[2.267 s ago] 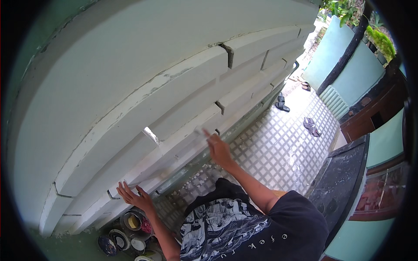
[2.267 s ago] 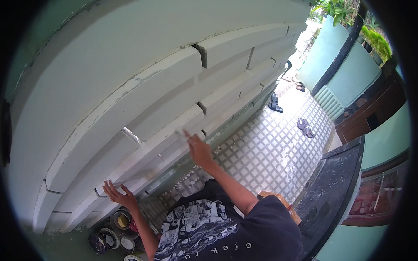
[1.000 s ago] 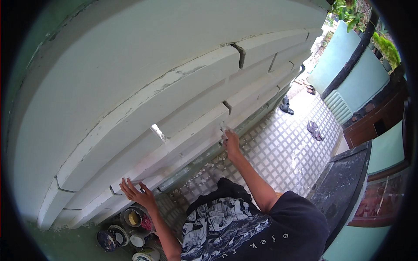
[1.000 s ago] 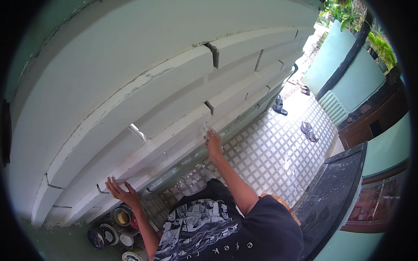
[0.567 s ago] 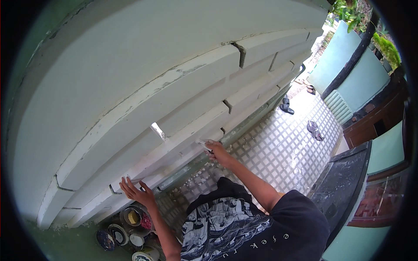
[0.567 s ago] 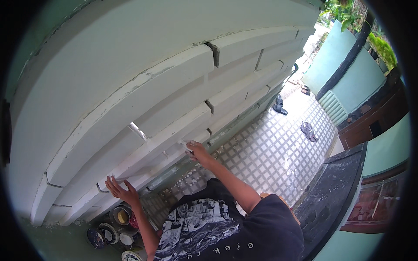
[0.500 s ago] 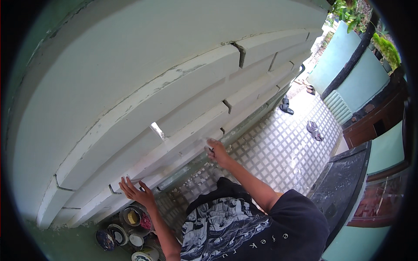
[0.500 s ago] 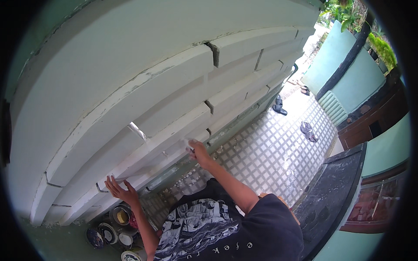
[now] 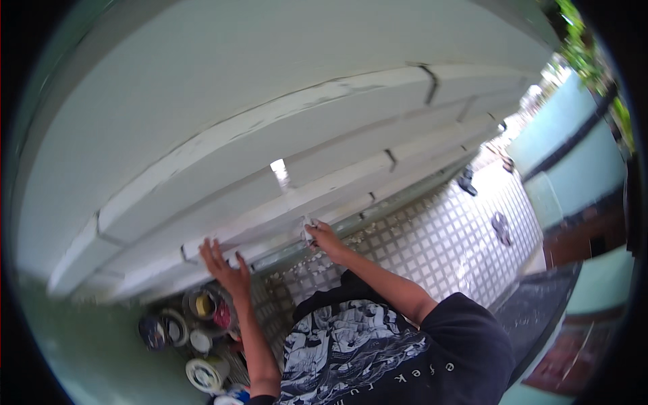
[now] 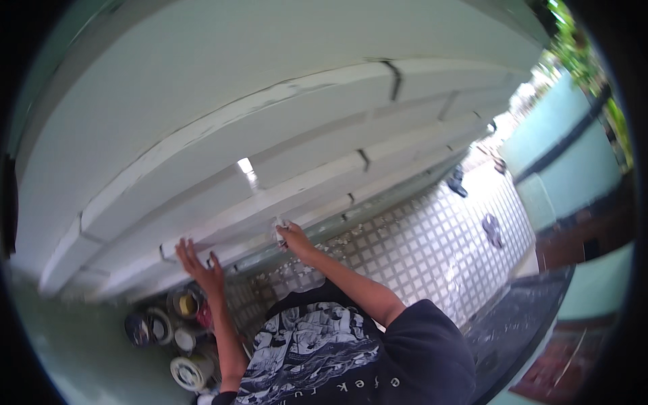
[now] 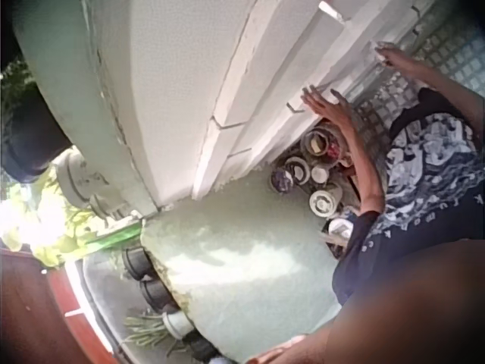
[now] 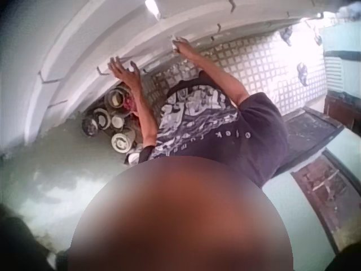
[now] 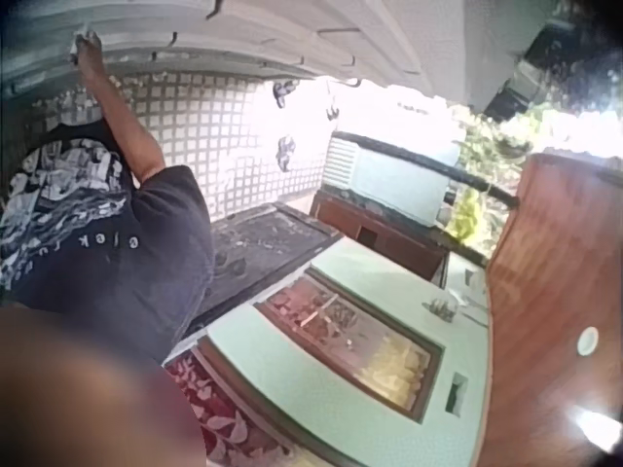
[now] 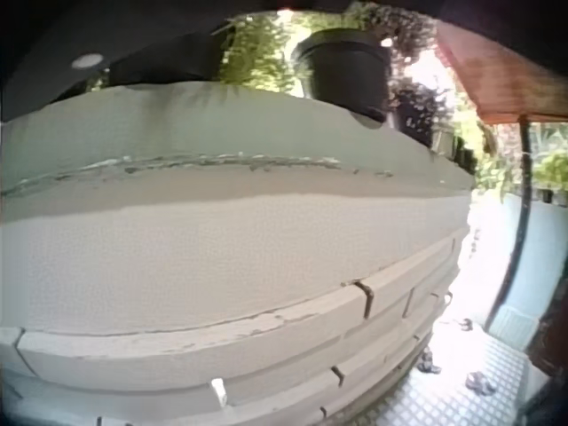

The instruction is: Applying putty to fill cracks in a concrete or masonry wall.

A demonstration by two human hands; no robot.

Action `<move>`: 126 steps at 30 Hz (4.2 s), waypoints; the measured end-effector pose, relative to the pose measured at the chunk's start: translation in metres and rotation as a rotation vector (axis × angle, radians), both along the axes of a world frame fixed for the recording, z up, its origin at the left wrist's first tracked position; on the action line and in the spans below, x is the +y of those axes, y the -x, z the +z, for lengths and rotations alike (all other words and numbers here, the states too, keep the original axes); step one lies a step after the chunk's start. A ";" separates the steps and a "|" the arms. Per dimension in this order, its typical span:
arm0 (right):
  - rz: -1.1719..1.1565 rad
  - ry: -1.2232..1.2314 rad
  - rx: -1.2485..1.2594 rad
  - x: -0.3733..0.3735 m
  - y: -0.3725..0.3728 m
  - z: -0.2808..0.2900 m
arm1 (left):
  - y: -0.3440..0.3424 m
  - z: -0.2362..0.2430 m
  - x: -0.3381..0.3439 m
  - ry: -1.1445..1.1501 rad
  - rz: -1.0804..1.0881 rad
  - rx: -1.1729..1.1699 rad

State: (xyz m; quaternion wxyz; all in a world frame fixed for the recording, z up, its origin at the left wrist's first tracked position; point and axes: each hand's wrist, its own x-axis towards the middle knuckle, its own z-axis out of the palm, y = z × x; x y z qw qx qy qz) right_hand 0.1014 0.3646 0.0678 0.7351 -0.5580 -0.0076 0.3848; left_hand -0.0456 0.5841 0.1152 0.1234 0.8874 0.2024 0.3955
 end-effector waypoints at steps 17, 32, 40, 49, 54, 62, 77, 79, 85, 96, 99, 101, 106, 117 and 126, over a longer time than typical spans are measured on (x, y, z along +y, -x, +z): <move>0.550 -0.097 0.047 0.217 0.123 0.000 | 0.138 -0.060 -0.074 0.575 0.320 -0.066; 1.125 -0.151 -0.350 0.145 0.125 0.016 | 0.111 -0.038 -0.050 1.275 0.040 -0.755; 0.835 -0.032 -0.400 0.089 0.079 0.014 | 0.073 0.015 0.021 0.970 0.301 -0.495; 0.712 0.204 -0.338 0.021 0.032 -0.044 | 0.046 0.024 0.073 -0.085 0.390 0.034; 0.661 0.208 -0.292 0.003 0.007 -0.054 | 0.059 0.035 0.095 0.009 0.568 -0.063; 0.651 0.277 -0.252 -0.034 -0.036 -0.112 | 0.046 0.035 0.075 0.057 0.482 -0.071; 0.927 0.389 -0.130 -0.065 -0.097 -0.160 | 0.042 0.056 0.069 0.127 0.567 0.039; 0.994 0.417 -0.152 -0.064 -0.109 -0.162 | 0.045 0.061 0.062 0.167 0.498 0.123; 1.033 0.515 -0.285 -0.056 -0.125 -0.179 | 0.042 0.054 0.067 0.170 0.419 0.120; 0.694 0.729 -0.019 -0.120 -0.098 -0.260 | 0.141 0.054 0.204 0.080 0.364 -0.071; 0.579 0.853 0.049 -0.146 -0.053 -0.269 | 0.179 0.047 0.257 0.003 0.427 -0.060; 0.515 0.934 0.156 -0.145 -0.016 -0.266 | 0.198 0.051 0.288 0.011 0.440 -0.054; 0.568 0.912 0.158 -0.131 0.064 -0.255 | 0.224 0.062 0.346 -0.055 0.237 -0.045; 0.467 0.794 -0.070 -0.105 0.171 -0.233 | 0.278 0.060 0.442 -0.269 0.439 0.082; 0.754 0.702 -0.494 -0.132 0.196 -0.247 | 0.299 0.042 0.487 -0.052 0.873 -0.016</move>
